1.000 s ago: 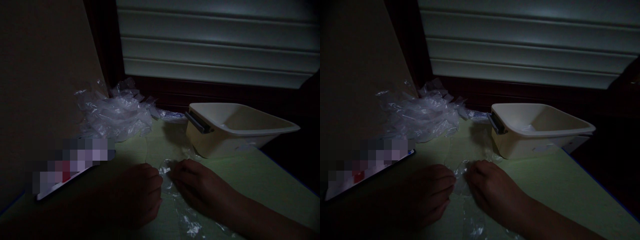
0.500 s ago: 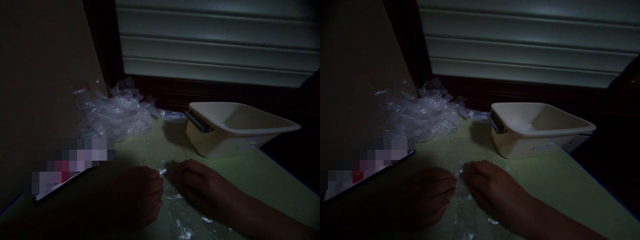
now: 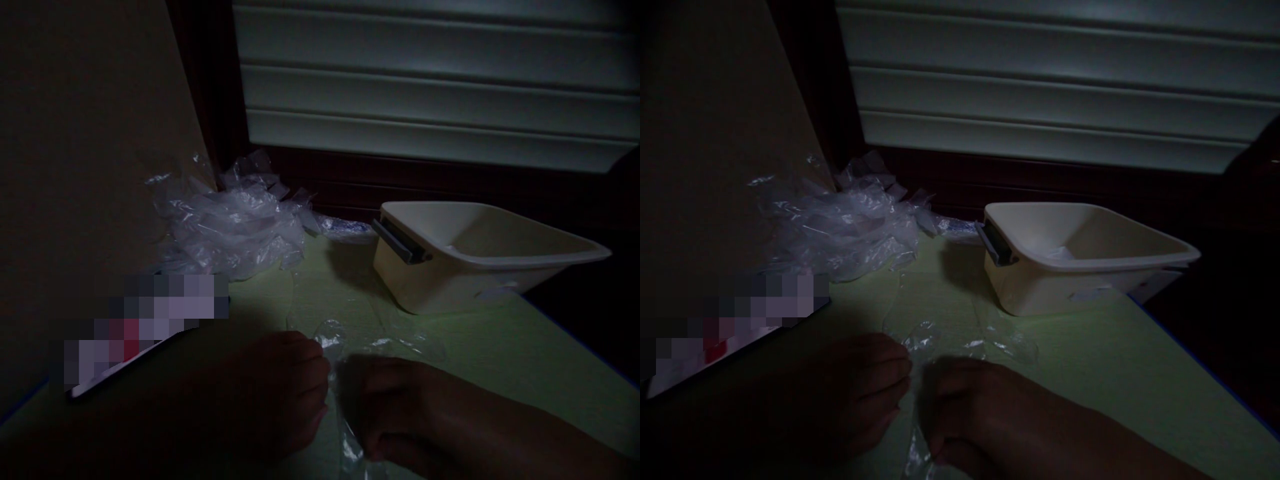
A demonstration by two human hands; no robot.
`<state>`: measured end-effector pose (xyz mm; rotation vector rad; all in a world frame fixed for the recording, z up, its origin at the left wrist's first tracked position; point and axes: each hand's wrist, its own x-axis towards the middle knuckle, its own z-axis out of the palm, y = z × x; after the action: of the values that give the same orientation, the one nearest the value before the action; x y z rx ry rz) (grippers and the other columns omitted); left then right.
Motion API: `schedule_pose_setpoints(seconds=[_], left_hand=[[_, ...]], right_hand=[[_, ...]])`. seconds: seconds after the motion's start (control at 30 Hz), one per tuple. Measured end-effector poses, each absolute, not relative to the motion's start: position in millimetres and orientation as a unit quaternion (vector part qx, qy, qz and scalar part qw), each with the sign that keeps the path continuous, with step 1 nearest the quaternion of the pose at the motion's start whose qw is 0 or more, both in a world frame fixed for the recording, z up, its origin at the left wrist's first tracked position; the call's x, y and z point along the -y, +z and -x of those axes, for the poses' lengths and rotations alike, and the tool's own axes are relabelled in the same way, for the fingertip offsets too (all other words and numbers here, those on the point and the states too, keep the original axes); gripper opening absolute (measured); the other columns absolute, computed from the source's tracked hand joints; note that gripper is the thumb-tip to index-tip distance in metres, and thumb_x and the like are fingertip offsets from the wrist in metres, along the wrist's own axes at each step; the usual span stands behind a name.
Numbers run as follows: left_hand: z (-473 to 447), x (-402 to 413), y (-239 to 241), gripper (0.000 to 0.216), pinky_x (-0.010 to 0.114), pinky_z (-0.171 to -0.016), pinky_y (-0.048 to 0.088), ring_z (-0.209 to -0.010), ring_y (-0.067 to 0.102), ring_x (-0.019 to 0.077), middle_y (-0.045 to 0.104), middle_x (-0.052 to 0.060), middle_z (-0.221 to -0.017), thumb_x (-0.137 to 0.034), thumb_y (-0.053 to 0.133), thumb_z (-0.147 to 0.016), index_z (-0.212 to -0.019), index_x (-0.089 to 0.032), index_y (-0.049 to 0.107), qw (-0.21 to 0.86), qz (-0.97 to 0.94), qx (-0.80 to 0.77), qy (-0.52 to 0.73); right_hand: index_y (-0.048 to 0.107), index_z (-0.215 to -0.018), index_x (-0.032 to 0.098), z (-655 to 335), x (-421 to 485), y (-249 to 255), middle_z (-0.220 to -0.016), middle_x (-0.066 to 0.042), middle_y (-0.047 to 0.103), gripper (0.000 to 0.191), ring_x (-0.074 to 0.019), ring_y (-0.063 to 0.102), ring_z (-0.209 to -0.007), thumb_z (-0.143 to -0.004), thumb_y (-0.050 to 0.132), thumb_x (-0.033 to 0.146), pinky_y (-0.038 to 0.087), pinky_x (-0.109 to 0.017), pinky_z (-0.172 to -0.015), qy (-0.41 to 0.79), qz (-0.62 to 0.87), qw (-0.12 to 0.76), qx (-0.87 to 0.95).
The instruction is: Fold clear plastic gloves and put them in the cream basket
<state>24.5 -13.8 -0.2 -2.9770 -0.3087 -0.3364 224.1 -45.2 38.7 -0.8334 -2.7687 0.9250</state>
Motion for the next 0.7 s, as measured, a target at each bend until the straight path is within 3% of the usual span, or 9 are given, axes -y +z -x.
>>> schedule_pose_setpoints(seconds=[0.13, 0.37, 0.7], left_hand=[[-24.5, 13.8, -0.6, 0.016, 0.031, -0.058, 0.038, -0.064, 0.048, 0.0168, 0.055, 0.003, -0.067, -0.017, 0.05, -0.082, -0.067, -0.014, 0.056, 0.071, 0.986, 0.097, -0.117], [-20.8, 16.9, -0.1, 0.032, 0.032, -0.061, 0.039, -0.066, 0.05, 0.0175, 0.059, 0.004, -0.073, -0.045, 0.056, -0.08, -0.074, -0.014, 0.057, 0.062, 0.985, 0.115, -0.114], [-22.0, 12.1, -4.0, 0.022, 0.029, -0.056, 0.036, -0.065, 0.048, 0.0154, 0.054, 0.001, -0.068, -0.031, 0.058, -0.082, -0.069, -0.014, 0.055, 0.077, 0.981, 0.101, -0.146]], right_hand=[[0.061, -0.08, 0.019, -225.4, 48.8, 34.3, -0.086, -0.003, 0.064, 0.016, -0.0153, 0.058, -0.087, -0.085, 0.05, 0.009, 0.047, -0.025, -0.078, 0.264, 0.301, 0.07, 0.913], [0.055, -0.082, 0.021, -232.6, 48.0, 31.8, -0.086, 0.001, 0.063, 0.015, -0.0101, 0.059, -0.08, -0.083, 0.05, 0.007, 0.048, -0.018, -0.07, 0.306, 0.323, 0.154, 0.882], [0.057, -0.08, 0.019, -231.3, 49.4, 33.0, -0.085, 0.0, 0.062, 0.017, -0.0103, 0.059, -0.078, -0.08, 0.052, 0.003, 0.048, -0.018, -0.068, 0.318, 0.314, 0.127, 0.885]])
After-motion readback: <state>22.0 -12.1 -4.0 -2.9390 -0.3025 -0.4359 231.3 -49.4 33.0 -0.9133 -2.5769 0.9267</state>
